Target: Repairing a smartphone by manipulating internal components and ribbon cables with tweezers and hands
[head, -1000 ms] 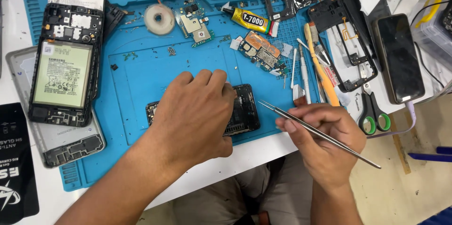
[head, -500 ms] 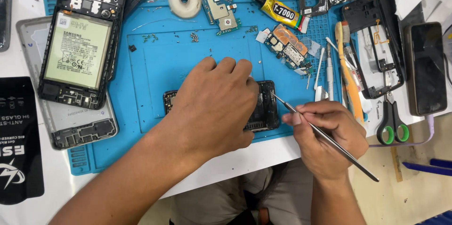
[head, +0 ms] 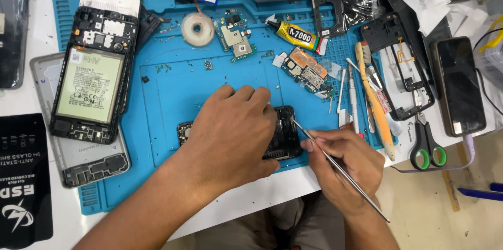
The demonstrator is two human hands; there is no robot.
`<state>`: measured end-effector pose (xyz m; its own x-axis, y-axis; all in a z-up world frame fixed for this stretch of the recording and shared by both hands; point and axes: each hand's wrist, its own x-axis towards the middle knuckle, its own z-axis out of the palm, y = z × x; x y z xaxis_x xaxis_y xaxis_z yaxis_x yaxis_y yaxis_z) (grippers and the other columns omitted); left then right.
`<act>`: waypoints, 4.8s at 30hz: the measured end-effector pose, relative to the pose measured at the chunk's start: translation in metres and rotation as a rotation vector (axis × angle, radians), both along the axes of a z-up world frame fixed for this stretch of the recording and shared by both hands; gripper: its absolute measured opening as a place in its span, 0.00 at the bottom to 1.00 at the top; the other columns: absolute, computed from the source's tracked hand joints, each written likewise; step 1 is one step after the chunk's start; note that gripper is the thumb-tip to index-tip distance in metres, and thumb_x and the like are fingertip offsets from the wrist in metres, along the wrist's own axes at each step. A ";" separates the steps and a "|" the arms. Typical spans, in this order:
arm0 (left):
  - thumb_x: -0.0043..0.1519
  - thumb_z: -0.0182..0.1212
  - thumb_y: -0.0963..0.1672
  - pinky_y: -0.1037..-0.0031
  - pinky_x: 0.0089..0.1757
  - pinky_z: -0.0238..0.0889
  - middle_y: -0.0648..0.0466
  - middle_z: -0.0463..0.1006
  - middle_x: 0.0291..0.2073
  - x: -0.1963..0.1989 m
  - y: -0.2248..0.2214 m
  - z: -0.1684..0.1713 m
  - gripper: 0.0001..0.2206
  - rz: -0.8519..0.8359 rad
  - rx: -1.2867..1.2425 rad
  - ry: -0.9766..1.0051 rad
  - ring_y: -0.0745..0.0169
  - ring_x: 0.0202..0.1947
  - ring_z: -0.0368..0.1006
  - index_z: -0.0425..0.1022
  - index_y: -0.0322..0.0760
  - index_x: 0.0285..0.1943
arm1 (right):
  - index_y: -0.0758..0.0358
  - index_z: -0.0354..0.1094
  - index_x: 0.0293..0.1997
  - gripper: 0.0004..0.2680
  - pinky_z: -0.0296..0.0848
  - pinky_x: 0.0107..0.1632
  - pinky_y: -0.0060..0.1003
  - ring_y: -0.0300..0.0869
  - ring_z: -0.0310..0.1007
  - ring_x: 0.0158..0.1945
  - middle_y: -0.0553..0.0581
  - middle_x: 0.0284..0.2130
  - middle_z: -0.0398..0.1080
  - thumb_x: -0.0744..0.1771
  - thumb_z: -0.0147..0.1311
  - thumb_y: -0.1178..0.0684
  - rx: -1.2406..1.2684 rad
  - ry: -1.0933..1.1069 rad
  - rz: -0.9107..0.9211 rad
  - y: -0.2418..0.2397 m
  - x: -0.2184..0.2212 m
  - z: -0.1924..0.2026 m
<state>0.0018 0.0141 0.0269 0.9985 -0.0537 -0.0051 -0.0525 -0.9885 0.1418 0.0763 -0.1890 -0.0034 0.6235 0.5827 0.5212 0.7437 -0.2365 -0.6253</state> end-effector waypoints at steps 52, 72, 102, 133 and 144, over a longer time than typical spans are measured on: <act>0.47 0.75 0.66 0.59 0.36 0.62 0.53 0.72 0.32 0.004 0.004 -0.003 0.31 0.006 -0.034 -0.046 0.49 0.34 0.72 0.79 0.42 0.36 | 0.71 0.69 0.36 0.04 0.78 0.50 0.41 0.52 0.82 0.43 0.68 0.38 0.78 0.66 0.61 0.66 0.035 -0.060 0.104 0.000 0.007 0.000; 0.50 0.72 0.67 0.58 0.34 0.63 0.55 0.73 0.31 0.004 0.005 -0.011 0.29 -0.001 -0.050 -0.132 0.51 0.33 0.72 0.82 0.45 0.34 | 0.71 0.68 0.38 0.05 0.78 0.48 0.40 0.52 0.79 0.41 0.68 0.36 0.76 0.66 0.62 0.67 0.033 0.045 0.101 0.006 0.006 0.007; 0.49 0.72 0.66 0.59 0.32 0.61 0.55 0.71 0.28 0.005 0.002 -0.015 0.28 0.011 -0.043 -0.152 0.52 0.29 0.70 0.81 0.46 0.27 | 0.75 0.67 0.30 0.06 0.78 0.40 0.39 0.52 0.78 0.35 0.75 0.32 0.74 0.66 0.62 0.70 0.046 -0.119 0.059 0.011 0.002 -0.004; 0.48 0.73 0.68 0.61 0.32 0.62 0.57 0.71 0.29 0.006 0.003 -0.018 0.30 0.012 -0.029 -0.147 0.54 0.31 0.70 0.81 0.47 0.28 | 0.74 0.65 0.31 0.07 0.79 0.42 0.39 0.51 0.79 0.36 0.74 0.33 0.74 0.66 0.62 0.69 0.016 -0.061 0.039 0.007 0.001 -0.005; 0.48 0.73 0.67 0.59 0.32 0.61 0.56 0.72 0.29 0.007 0.003 -0.018 0.29 0.017 -0.039 -0.143 0.52 0.30 0.70 0.81 0.47 0.28 | 0.76 0.68 0.33 0.06 0.79 0.44 0.40 0.53 0.80 0.37 0.74 0.34 0.75 0.66 0.63 0.69 0.016 -0.089 0.031 0.008 0.003 -0.009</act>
